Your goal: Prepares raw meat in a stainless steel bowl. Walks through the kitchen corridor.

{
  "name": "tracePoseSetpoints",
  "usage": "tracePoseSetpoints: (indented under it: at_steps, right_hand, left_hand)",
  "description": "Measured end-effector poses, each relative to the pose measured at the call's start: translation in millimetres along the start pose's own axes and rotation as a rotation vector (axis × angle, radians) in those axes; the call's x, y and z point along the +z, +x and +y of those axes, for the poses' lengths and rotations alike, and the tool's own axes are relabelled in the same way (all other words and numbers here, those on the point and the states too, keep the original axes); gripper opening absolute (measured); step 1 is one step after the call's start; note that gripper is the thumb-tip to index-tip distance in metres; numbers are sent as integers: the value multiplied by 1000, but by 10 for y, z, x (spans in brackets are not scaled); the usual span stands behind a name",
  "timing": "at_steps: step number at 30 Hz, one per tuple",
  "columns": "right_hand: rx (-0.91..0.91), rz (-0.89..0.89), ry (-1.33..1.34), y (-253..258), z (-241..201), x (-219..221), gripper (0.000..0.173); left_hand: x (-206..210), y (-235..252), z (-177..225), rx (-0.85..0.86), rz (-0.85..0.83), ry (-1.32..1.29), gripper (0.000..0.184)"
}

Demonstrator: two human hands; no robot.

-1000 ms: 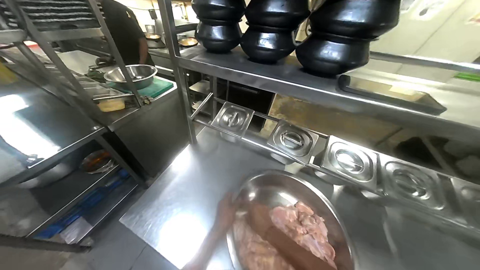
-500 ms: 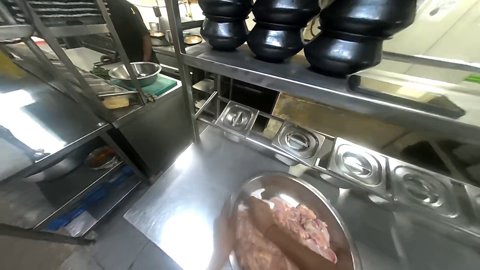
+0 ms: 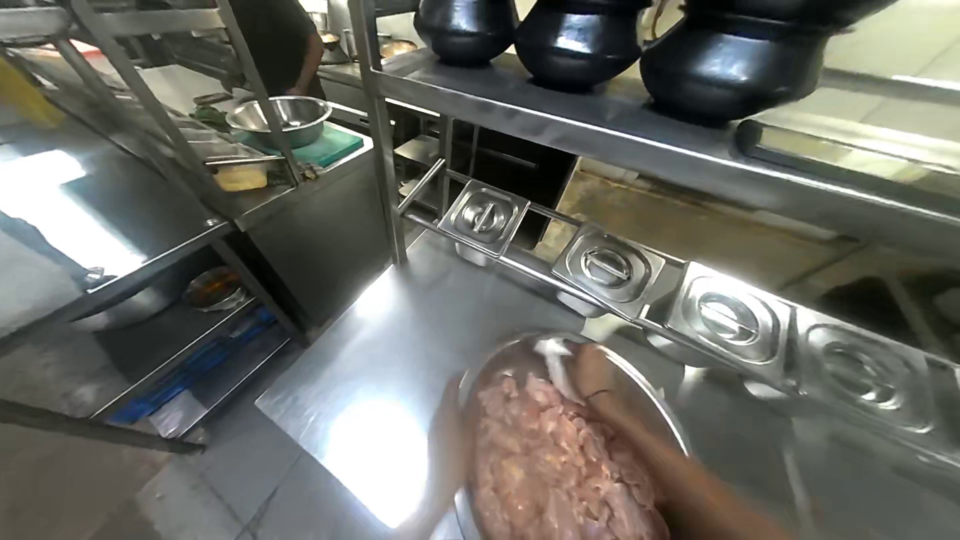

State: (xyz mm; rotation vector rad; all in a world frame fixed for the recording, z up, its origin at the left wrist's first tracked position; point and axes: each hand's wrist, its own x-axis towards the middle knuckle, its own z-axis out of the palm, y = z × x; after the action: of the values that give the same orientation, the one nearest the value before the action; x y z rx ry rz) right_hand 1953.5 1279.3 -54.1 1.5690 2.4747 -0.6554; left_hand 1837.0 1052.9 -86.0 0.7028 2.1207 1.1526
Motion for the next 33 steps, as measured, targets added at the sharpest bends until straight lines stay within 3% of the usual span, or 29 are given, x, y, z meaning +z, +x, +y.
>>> tracePoseSetpoints:
  at_steps: [2, 5, 7, 9, 12, 15, 17, 18, 20, 22, 25, 26, 28, 30, 33]
  right_hand:
    - [-27, -88, 92, -55, -350, 460, 38]
    - [-478, -400, 137, -372, -592, 855, 31]
    - [-743, -694, -24, -526, -523, 876, 29]
    - [-897, -835, -244, -554, -409, 822, 26]
    - [-771, -707, -316, -448, -171, 403, 25]
    - [-333, -208, 5, -292, -92, -45, 30]
    - [-116, 65, 137, -137, -228, 14, 30]
    - [-59, 73, 145, -105, -337, 155, 32]
    - [-92, -112, 109, -185, -626, 543, 36]
    - [-323, -291, 64, -416, -836, 905, 35]
    - [-794, -601, -97, -733, -694, 1065, 26]
    - [-881, -716, -247, -797, -640, 1023, 24]
    - [-890, -841, -514, -868, -583, 834, 26]
    - [-747, -765, -612, -773, -522, 507, 31]
    - [-457, -402, -468, -472, -507, 28, 32]
  left_hand:
    - [26, -67, -100, -39, 16, -13, 55]
    - [-123, 336, -61, 74, -84, 34, 54]
    - [-251, 738, 72, 155, -247, 108, 52]
    - [-303, 1095, 211, 223, -387, 242, 53]
    - [-322, 1188, 334, 296, -367, 380, 55]
    - [-319, 672, 209, 212, -78, 234, 51]
    - [-226, 216, 25, 78, 30, 78, 55]
    - [-170, 26, -47, 8, 55, 36, 55]
    - [-119, -80, -155, -32, 68, -8, 54]
    - [-194, 96, -202, 14, 32, -16, 53]
    - [-382, 620, -72, 155, -163, 69, 51]
    - [-410, 809, 8, 197, -250, 139, 51]
    - [-421, 1080, 150, 277, -388, 262, 52]
    - [-384, 1175, 211, 299, -425, 283, 53]
    - [-338, 1100, 149, 259, -361, 208, 49]
